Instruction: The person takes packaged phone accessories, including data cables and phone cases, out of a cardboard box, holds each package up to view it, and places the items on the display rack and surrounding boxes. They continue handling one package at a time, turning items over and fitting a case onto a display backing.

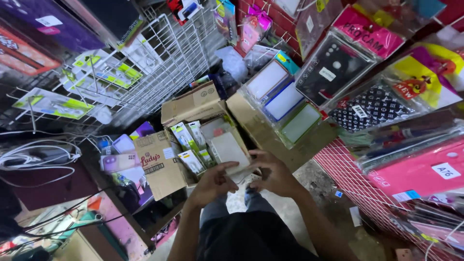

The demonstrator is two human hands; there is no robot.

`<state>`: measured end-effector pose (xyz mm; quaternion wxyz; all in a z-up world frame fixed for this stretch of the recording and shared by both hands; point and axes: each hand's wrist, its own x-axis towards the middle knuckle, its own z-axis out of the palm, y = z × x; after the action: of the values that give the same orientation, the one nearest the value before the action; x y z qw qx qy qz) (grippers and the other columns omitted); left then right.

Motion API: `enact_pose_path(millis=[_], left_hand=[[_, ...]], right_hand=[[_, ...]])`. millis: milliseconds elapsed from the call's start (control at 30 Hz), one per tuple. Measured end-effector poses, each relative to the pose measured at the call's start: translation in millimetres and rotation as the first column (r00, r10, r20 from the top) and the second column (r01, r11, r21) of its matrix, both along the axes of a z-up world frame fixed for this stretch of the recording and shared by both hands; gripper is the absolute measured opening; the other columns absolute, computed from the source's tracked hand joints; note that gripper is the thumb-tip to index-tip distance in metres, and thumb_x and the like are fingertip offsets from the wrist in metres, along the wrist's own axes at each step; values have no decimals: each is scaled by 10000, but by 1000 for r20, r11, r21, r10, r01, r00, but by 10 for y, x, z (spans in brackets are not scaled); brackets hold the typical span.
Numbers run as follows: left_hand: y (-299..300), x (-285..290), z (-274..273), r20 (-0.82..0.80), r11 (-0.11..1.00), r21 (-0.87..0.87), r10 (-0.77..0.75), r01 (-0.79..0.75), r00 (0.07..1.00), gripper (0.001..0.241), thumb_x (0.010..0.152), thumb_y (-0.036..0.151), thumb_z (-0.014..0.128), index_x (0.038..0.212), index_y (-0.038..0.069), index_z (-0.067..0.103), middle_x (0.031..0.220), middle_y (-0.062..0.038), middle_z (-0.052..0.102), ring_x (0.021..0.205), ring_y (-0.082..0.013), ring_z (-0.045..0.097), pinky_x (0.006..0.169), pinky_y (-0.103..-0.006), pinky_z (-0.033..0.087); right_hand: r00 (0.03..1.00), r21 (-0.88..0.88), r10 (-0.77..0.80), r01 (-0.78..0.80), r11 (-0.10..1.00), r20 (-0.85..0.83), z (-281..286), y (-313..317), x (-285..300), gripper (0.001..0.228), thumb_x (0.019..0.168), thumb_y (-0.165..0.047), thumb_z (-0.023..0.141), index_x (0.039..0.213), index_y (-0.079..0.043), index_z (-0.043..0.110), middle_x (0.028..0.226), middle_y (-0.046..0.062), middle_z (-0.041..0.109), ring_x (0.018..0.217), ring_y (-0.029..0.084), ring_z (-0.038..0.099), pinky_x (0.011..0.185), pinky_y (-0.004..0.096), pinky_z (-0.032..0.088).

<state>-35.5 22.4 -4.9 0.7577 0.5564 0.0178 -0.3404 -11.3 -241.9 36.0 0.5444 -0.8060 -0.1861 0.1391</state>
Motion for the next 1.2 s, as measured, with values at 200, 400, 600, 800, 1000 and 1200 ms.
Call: enact_pose_path(millis=[200,400,600,800,1000,1200], left_hand=[[38,96,182,36,986,-86,-137,140,990,743,724,-43,835,1390,61,522,1080,27,710,1023,-105,684,856,-311,604],[158,83,-299,240,931,357,-7,-81,971,254,903,148,815,1127,28,802,729,-9,580,665,-100,474,586,-286,389],[377,181,-280,326,980,98,131,-171,936,187,959,199,732,1012,28,783,759,30,721,701,-24,609,638,-238,504],[602,317,185,293,924,343,63,-167,954,544,884,164,799,1385,52,617,707,-140,607,634,-144,549,577,-288,469],[770,369,-6,403,980,89,129,-179,906,655,825,118,764,1404,36,469,939,-45,757,781,-116,731,646,-272,590],[922,273,-90,294,993,92,48,-78,955,259,911,152,742,1125,7,731,857,-43,785,747,-107,732,650,-265,592]], right_hand=[[979,145,-205,203,968,-3,-385,174,-128,140,852,-113,834,945,-29,772,1317,116,662,1152,197,674,919,343,550],[885,92,-434,453,887,-168,-359,626,-236,159,826,-111,823,840,-10,701,1300,123,663,932,130,684,727,305,548],[820,188,-501,558,808,-277,-628,990,-245,144,820,-56,802,861,-17,669,1382,97,599,972,167,698,774,319,605],[785,200,-554,611,766,-276,-585,1346,-257,625,810,-2,838,1352,-40,527,1331,163,616,1126,194,657,907,352,579],[716,251,-574,687,682,-397,-556,1646,-310,896,789,-3,796,1513,-98,277,1175,182,679,1012,226,701,834,358,595],[736,308,-598,676,669,-316,-389,1839,-289,875,831,-3,784,1527,-78,259,1196,168,712,1041,197,705,896,341,587]])
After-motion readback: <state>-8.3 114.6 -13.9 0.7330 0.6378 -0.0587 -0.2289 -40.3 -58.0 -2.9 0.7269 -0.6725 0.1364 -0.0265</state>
